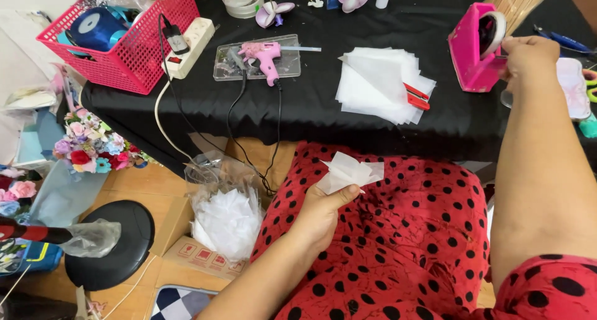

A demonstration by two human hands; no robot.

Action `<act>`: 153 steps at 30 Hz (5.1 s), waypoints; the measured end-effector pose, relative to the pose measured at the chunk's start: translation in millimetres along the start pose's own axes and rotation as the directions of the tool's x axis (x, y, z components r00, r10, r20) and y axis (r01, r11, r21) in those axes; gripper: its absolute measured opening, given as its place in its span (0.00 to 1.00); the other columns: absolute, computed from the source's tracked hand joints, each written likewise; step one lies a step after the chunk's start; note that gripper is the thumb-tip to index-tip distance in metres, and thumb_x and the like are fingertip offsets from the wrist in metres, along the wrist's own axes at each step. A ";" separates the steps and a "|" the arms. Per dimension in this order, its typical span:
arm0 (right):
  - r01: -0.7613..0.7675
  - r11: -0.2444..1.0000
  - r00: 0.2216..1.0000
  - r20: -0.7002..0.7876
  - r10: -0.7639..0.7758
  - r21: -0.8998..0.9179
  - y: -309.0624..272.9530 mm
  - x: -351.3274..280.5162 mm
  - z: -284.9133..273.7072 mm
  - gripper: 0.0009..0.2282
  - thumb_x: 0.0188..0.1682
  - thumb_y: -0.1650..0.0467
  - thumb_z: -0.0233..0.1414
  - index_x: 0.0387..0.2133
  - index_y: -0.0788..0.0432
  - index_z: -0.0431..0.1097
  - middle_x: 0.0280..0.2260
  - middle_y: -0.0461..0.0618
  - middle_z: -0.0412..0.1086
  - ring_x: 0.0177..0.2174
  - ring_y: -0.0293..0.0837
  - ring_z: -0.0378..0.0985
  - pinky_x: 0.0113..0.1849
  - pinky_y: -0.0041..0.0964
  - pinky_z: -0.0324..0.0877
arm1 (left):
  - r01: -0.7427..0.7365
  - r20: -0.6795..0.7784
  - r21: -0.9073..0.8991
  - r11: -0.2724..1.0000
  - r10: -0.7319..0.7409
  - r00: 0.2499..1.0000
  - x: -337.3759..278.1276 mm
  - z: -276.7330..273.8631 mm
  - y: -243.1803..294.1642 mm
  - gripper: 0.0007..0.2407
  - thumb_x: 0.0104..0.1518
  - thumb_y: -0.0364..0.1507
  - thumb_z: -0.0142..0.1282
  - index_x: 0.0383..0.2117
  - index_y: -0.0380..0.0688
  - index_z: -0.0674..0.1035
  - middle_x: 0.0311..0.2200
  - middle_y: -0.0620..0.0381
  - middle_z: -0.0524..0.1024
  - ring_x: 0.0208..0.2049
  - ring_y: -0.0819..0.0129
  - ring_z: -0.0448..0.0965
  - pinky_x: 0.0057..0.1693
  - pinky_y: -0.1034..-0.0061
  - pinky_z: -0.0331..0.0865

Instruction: The person folds white paper sheets into small shapes by hand while seated on the floor. They repeatedly pick up sheets from a stack on the table, fold them, and place the finished pieces into a plastic bag on the floor.

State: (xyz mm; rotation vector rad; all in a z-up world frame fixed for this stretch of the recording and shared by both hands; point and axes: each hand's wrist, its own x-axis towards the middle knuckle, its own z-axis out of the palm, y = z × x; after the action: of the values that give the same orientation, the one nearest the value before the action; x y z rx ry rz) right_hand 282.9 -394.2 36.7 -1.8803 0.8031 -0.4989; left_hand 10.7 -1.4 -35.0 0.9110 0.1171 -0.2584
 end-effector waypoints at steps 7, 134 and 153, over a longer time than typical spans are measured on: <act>-0.138 0.943 0.989 0.099 0.113 0.302 -7.6 -29.6 -7.5 0.03 0.54 0.69 0.54 0.31 0.49 0.70 0.23 0.40 0.59 0.26 0.31 0.70 0.32 0.31 0.96 | 0.007 0.006 0.000 1.000 -0.007 1.000 1.3 1.0 -0.5 0.18 0.47 0.27 0.68 0.47 0.45 0.83 0.47 0.56 0.83 0.53 0.65 0.80 0.65 0.68 0.66; -0.116 0.823 0.373 0.792 -0.483 0.556 57.5 -322.2 -43.4 0.11 0.41 0.80 0.61 0.39 0.69 0.76 0.27 0.54 0.74 0.21 0.39 0.70 0.26 0.29 0.69 | -0.113 0.141 -0.027 0.993 0.115 0.983 -24.8 22.3 -3.1 0.15 0.49 0.22 0.68 0.44 0.47 0.83 0.43 0.56 0.83 0.48 0.65 0.80 0.59 0.68 0.73; 0.096 0.818 0.532 0.666 -0.523 0.566 45.4 -334.3 -46.2 0.08 0.38 0.75 0.67 0.30 0.58 0.76 0.33 0.44 0.77 0.34 0.32 0.76 0.39 0.25 0.74 | -0.600 0.300 0.717 0.356 0.619 0.726 -48.6 35.9 25.1 0.03 0.56 0.33 0.66 0.32 0.58 0.83 0.35 0.74 0.81 0.44 0.77 0.77 0.63 0.75 0.55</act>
State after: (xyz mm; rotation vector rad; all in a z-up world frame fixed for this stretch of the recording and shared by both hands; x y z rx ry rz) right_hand 6.3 -196.3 18.2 -1.5255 -0.2984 0.0083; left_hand -29.7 -6.9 16.3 1.7831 -0.3712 0.4820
